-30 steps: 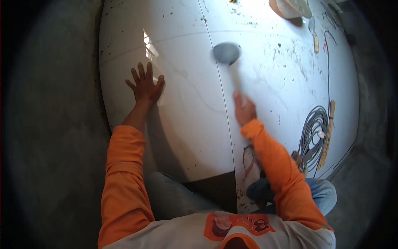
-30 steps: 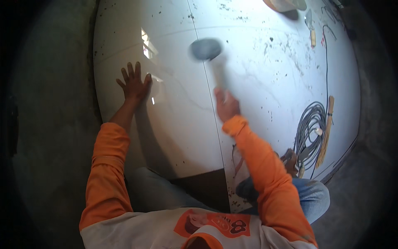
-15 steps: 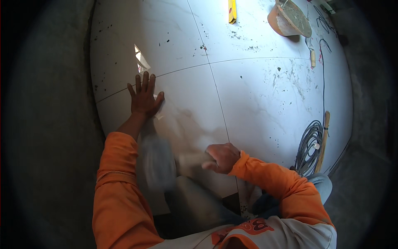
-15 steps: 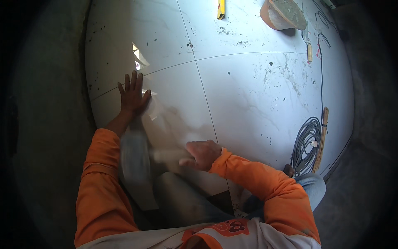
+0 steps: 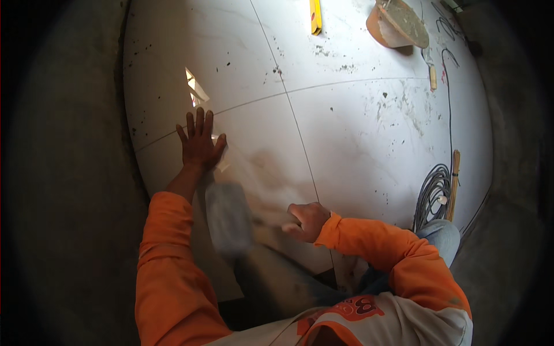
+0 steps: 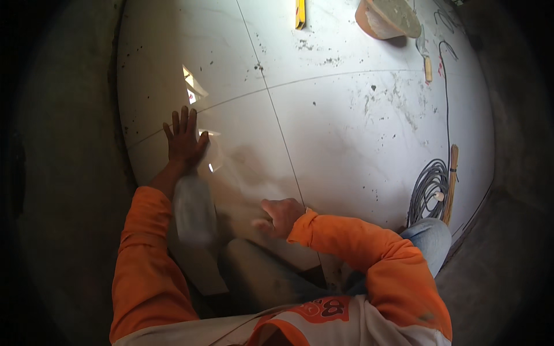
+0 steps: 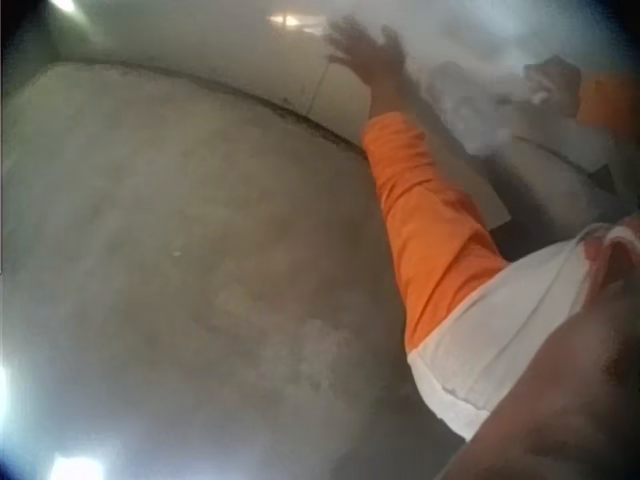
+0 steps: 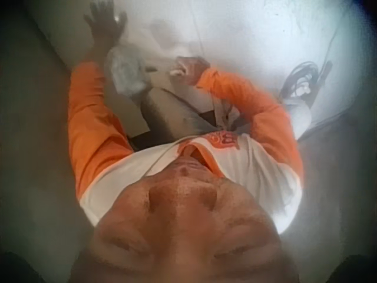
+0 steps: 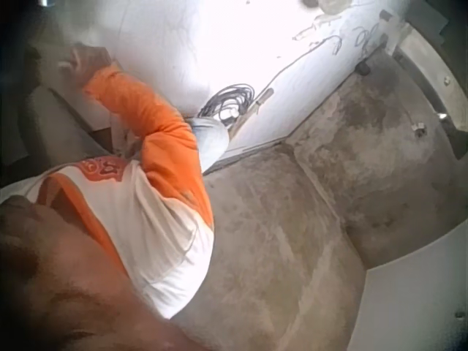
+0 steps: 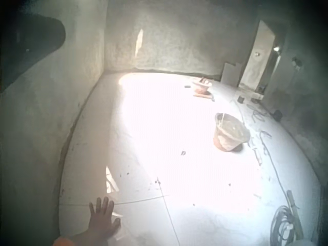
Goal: The person scrapes excess material from between floor tiles using a trowel and then strikes the tiles with a rubber mallet to level them.
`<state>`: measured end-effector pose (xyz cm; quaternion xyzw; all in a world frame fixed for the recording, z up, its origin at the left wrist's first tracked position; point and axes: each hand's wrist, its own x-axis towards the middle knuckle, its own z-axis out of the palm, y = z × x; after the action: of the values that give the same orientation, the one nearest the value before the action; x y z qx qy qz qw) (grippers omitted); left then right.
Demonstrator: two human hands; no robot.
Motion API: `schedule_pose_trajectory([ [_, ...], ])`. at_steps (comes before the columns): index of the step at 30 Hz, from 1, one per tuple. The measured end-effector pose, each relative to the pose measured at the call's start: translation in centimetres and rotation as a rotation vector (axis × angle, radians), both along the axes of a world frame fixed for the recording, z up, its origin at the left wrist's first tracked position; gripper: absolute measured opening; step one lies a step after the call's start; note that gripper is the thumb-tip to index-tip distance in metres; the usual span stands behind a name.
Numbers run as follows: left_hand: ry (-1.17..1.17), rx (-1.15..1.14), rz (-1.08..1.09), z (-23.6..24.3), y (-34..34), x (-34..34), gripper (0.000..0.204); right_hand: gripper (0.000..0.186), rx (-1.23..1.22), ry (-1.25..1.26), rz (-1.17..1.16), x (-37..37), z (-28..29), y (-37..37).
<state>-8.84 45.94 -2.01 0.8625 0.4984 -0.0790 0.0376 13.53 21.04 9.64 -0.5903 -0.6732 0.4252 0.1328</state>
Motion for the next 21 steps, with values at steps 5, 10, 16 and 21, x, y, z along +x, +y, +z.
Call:
schedule_pose_trajectory([
  [5, -0.001, -0.031, 0.007, 0.1, -0.3, 0.9, 0.078, 0.059, -0.088, -0.202, -0.008, 0.4, -1.9, -1.1],
  [10, -0.063, 0.015, -0.003, -0.4, -0.7, 1.2, 0.077, 0.061, -0.247, -0.317, 0.077, 2.8, -4.1, -1.6],
  [16, -0.064, 0.085, -0.016, 0.0, 1.2, 1.9, 0.076, 0.059, -0.122, -0.196, 0.003, 1.6, -3.0, -0.1],
  [21, -0.026, 0.022, 0.016, 0.2, -0.1, -0.2, 0.075, 0.057, -0.1, -0.134, -0.022, -2.7, 0.1, -1.4],
])
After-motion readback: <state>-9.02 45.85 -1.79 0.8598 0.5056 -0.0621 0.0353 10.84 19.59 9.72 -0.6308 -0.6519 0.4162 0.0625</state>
